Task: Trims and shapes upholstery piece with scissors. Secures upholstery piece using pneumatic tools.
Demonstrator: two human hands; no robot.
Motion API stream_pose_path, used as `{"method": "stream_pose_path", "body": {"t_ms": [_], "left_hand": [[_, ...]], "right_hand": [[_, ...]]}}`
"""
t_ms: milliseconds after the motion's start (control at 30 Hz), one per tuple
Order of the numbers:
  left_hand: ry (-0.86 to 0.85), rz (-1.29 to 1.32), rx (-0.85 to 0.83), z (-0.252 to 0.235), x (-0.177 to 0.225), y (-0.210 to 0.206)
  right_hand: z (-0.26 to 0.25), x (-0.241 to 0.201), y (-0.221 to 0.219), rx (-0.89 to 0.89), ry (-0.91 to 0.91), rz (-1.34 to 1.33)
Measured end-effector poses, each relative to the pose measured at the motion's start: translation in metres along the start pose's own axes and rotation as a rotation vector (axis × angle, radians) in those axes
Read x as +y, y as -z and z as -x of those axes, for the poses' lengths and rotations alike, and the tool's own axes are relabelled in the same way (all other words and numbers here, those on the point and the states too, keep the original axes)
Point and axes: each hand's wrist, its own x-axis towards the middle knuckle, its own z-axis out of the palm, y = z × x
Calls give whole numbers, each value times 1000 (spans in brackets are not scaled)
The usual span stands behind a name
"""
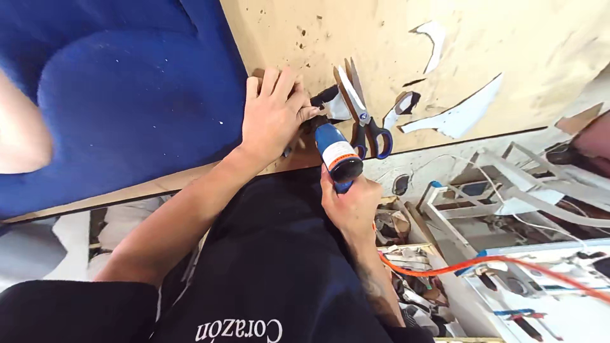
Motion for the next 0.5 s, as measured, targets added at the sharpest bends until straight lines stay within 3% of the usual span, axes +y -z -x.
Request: {"method": "stream_pose_path", "body": {"t_ms": [500], "left_hand": [[31,25,31,3,-2,-3]], "right_hand": [[-2,-9,2,-102,-38,48]]}}
